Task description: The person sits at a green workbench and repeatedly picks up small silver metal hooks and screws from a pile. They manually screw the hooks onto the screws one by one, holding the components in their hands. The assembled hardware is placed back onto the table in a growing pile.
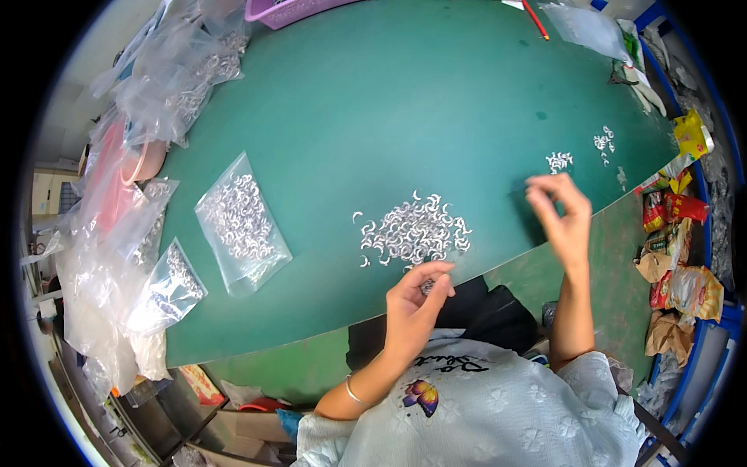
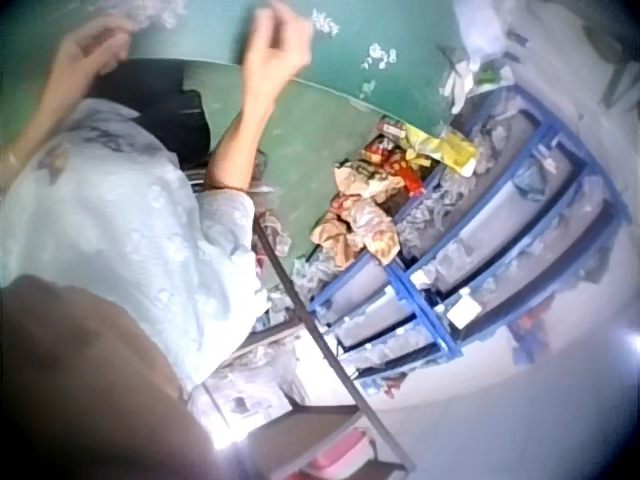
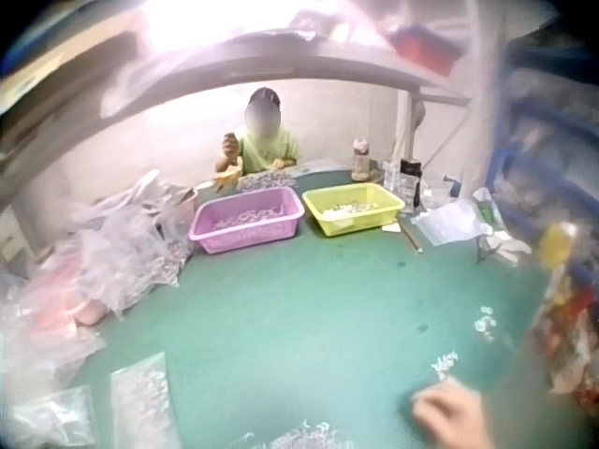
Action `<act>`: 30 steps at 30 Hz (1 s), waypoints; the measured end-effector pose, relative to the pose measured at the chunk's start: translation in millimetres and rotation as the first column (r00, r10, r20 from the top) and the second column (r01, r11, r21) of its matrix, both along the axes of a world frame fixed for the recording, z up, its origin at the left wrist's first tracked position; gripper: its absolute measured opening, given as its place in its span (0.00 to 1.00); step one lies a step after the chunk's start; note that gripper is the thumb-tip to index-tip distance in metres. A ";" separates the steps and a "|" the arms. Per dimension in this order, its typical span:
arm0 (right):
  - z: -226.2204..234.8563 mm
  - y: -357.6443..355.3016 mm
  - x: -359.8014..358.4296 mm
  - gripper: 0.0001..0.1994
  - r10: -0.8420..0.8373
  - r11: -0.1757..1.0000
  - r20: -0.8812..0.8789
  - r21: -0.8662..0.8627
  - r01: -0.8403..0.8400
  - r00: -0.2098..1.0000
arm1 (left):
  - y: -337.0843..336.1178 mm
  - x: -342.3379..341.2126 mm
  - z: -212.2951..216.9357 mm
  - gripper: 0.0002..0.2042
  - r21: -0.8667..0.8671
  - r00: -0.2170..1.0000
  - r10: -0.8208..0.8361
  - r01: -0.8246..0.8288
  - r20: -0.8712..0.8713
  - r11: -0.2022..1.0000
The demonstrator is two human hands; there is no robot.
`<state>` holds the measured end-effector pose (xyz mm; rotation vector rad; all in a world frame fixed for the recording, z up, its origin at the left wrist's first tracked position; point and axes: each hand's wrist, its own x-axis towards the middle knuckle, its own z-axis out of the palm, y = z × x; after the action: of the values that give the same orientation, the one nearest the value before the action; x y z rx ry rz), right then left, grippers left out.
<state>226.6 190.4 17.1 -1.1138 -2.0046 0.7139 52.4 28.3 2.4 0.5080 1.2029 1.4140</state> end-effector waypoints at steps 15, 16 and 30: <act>-16.1 -35.3 -51.6 0.04 0.179 0.982 0.042 -0.071 -0.176 0.983 | -2.7 -2.4 -4.8 0.10 -0.095 0.978 -0.199 0.193 -0.060 0.977; -13.9 -36.8 -50.4 0.04 0.146 0.981 0.022 -0.131 -0.142 0.989 | -2.9 -2.5 -5.5 0.10 -0.092 0.979 -0.196 0.190 -0.058 0.977; -21.9 -39.4 -53.4 0.08 0.149 0.986 0.123 0.055 -0.157 0.981 | -1.9 -0.2 -6.0 0.10 -0.052 0.984 -0.178 0.176 -0.027 0.983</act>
<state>173.2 151.1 -4.8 -0.9929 -2.2171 0.6684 52.1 26.4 -3.6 0.5899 1.1851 1.2261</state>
